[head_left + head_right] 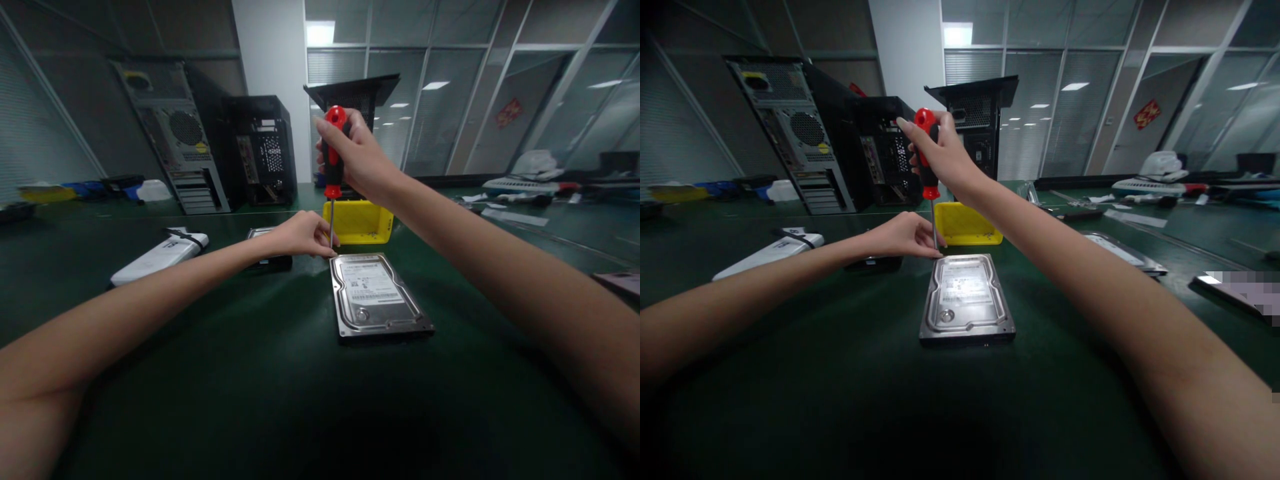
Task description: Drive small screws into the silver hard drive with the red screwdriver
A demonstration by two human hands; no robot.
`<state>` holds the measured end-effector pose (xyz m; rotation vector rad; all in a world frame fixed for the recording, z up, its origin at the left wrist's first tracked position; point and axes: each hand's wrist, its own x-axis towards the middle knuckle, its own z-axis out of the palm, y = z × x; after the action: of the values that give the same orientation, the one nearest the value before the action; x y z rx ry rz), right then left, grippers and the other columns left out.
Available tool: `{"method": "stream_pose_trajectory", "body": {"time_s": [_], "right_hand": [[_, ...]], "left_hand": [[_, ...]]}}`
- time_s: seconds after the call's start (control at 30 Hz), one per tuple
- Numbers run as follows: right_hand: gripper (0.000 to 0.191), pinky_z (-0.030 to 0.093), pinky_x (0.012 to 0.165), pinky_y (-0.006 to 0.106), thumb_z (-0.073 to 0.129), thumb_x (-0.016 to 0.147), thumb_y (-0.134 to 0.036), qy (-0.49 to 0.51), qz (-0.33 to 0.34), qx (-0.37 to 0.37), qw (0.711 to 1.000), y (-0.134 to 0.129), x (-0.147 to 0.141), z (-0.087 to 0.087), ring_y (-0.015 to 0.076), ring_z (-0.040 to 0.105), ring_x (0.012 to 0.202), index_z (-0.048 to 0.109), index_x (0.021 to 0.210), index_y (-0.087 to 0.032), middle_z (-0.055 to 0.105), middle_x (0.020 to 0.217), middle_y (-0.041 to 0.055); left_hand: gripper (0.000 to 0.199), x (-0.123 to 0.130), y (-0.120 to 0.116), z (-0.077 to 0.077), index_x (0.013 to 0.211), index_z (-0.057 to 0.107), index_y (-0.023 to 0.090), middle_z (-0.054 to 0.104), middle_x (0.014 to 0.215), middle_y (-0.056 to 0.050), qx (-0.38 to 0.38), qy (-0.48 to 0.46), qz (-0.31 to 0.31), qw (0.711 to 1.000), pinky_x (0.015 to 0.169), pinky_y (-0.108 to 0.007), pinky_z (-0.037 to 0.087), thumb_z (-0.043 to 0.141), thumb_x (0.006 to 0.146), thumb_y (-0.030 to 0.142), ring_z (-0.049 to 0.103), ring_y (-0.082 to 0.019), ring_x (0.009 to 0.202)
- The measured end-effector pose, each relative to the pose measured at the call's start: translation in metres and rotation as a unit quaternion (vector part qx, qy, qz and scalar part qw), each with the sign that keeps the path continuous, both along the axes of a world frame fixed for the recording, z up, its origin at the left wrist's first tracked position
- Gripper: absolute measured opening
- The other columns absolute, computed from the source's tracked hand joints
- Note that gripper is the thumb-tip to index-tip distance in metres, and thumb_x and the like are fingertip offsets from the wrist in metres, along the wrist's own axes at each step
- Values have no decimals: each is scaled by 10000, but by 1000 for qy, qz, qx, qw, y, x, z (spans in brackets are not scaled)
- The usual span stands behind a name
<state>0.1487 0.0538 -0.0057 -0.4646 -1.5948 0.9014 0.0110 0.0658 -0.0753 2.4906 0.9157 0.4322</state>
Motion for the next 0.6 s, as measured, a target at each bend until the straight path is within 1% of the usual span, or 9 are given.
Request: {"method": "stream_pose_trajectory", "body": {"time_s": [0.13, 0.23, 0.33, 0.4, 0.5, 0.6], "right_hand": [[254, 450, 572, 198, 532, 867, -281, -3, 1, -1, 1000, 1, 1, -1, 73, 495, 613, 316, 981, -211, 476, 758, -22], [260, 447, 577, 198, 538, 863, -289, -1, -1, -6, 1000, 1, 1, -2, 77, 494, 622, 322, 989, -218, 477, 767, -21], [262, 443, 582, 198, 537, 862, -289, 0, 3, -14, 1000, 0, 1, -1, 77, 490, 622, 328, 1008, -232, 471, 770, -23], [205, 434, 571, 193, 499, 883, -297, 0, 15, -26, 1000, -1, 1, 0, 74, 482, 608, 346, 1007, -239, 456, 758, -21], [112, 427, 558, 195, 442, 903, -295, -2, 36, -44, 998, -4, 0, 1, 76, 472, 592, 387, 983, -239, 437, 747, -10], [104, 445, 579, 202, 468, 885, -295, -4, 50, -43, 998, -5, 0, 0, 83, 475, 608, 401, 944, -241, 439, 751, -9]], "left_hand": [[401, -3, 4, 2, 1014, 632, 64, 715, 838, -120, -46, 7, -24, 999, 671, -260, 539, 704, 695, 296, 685, -193, 781], [364, -7, 6, 7, 1023, 631, 74, 712, 900, -113, -79, 25, -44, 996, 743, -271, 529, 690, 707, 243, 677, -184, 842], [322, -10, 8, 12, 1028, 630, 95, 706, 951, -93, -129, 31, -74, 988, 806, -274, 507, 667, 721, 184, 665, -166, 891], [318, -12, 9, 14, 1037, 625, 104, 700, 982, -89, -153, 28, -79, 985, 827, -278, 496, 657, 728, 170, 657, -164, 918], [310, -12, 9, 14, 1030, 625, 96, 699, 985, -98, -160, 28, -68, 984, 825, -276, 494, 654, 729, 164, 655, -170, 928], [310, -10, 7, 12, 1032, 633, 102, 707, 958, -88, -149, 40, -62, 986, 811, -264, 495, 656, 730, 168, 660, -168, 915]]}}
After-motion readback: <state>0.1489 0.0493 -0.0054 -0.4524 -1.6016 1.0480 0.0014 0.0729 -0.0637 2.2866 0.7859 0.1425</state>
